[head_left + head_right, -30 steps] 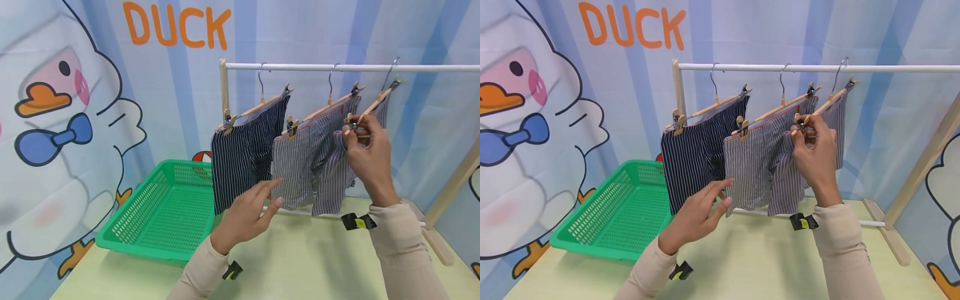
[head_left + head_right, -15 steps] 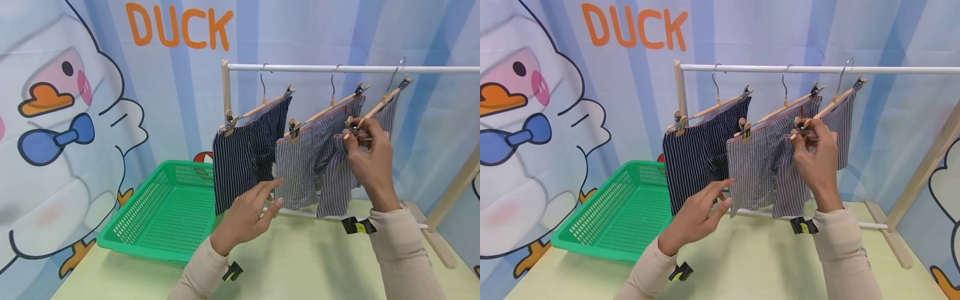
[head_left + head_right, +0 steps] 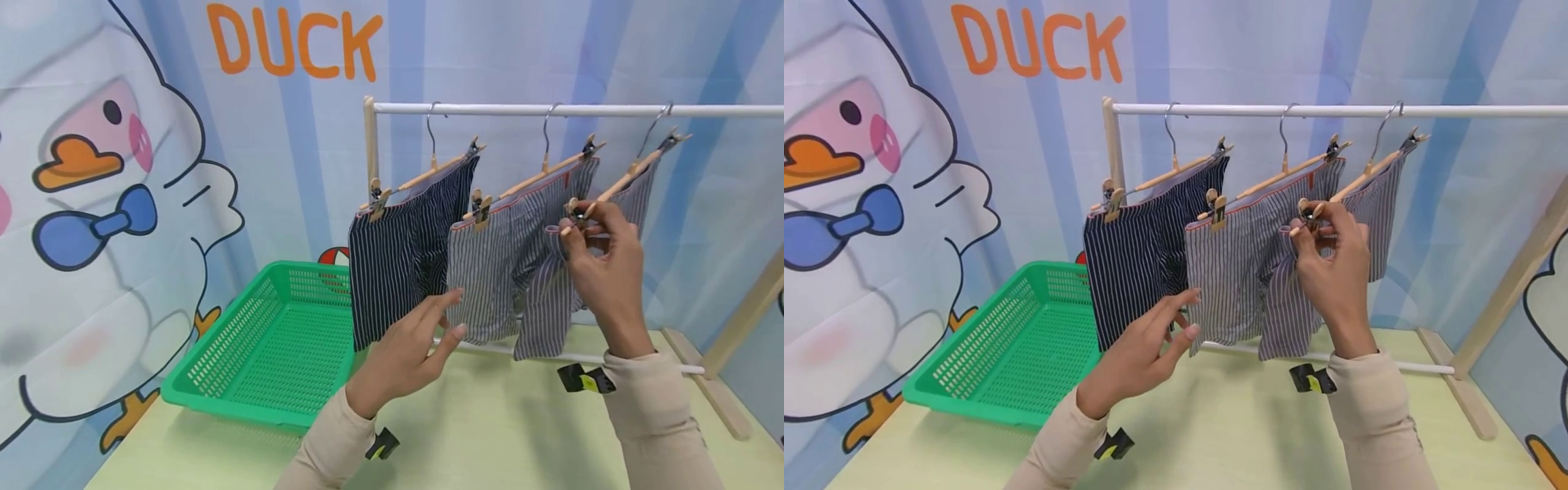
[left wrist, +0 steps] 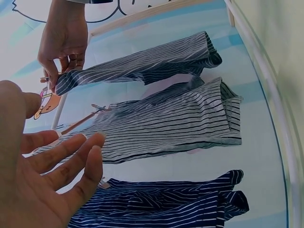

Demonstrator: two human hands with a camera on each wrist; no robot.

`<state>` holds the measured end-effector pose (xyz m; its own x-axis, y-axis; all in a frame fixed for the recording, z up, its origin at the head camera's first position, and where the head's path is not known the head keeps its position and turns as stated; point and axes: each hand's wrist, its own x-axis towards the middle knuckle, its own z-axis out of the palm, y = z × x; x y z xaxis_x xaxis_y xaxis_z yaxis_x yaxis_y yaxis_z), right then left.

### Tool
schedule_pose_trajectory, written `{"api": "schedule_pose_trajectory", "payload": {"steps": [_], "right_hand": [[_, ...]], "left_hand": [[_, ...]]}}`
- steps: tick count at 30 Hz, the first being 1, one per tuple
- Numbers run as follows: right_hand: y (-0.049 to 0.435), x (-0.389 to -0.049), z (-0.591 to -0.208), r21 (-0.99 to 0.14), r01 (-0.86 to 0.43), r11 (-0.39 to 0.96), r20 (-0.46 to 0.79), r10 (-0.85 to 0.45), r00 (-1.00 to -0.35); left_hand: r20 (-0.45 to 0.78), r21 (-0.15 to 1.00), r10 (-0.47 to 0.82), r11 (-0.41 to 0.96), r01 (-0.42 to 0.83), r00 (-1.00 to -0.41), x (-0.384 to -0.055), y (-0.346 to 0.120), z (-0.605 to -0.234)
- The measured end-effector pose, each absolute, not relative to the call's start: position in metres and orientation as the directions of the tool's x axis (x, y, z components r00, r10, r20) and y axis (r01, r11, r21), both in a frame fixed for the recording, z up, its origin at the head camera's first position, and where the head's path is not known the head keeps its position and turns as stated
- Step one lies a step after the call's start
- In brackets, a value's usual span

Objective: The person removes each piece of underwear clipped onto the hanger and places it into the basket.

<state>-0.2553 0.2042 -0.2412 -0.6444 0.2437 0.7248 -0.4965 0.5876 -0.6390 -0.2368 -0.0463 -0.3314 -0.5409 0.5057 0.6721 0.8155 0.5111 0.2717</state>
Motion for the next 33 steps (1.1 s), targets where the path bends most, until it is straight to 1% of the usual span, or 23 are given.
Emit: {"api": "schedule_pose_trajectory", "payload": {"steps": [10,21,28,33], "right_hand": [[0.19,-0.247,-0.253,-0.636,-0.526,0.565,0.743,0.264,-0.615],[0.179,-0.242,-0.268,-0.655,-0.529,0.54,0.732,0.281,-0.621],[0.171,-0.242,-0.28,-0.675,-0.518,0.526,0.714,0.286,-0.639],[0.168,-0.24,-0.287,-0.672,-0.523,0.524,0.721,0.3,-0.625]], "left_hand": [[0.665,0.325,0.514,0.455,0.829,-0.542,-0.236,-0.046,-0.331],[0.667,0.343,0.503,0.448,0.826,-0.55,-0.235,-0.046,-0.331],[0.668,0.359,0.492,0.445,0.821,-0.559,-0.235,-0.048,-0.332],[0.655,0.381,0.503,0.425,0.821,-0.564,-0.236,-0.048,-0.33]]}}
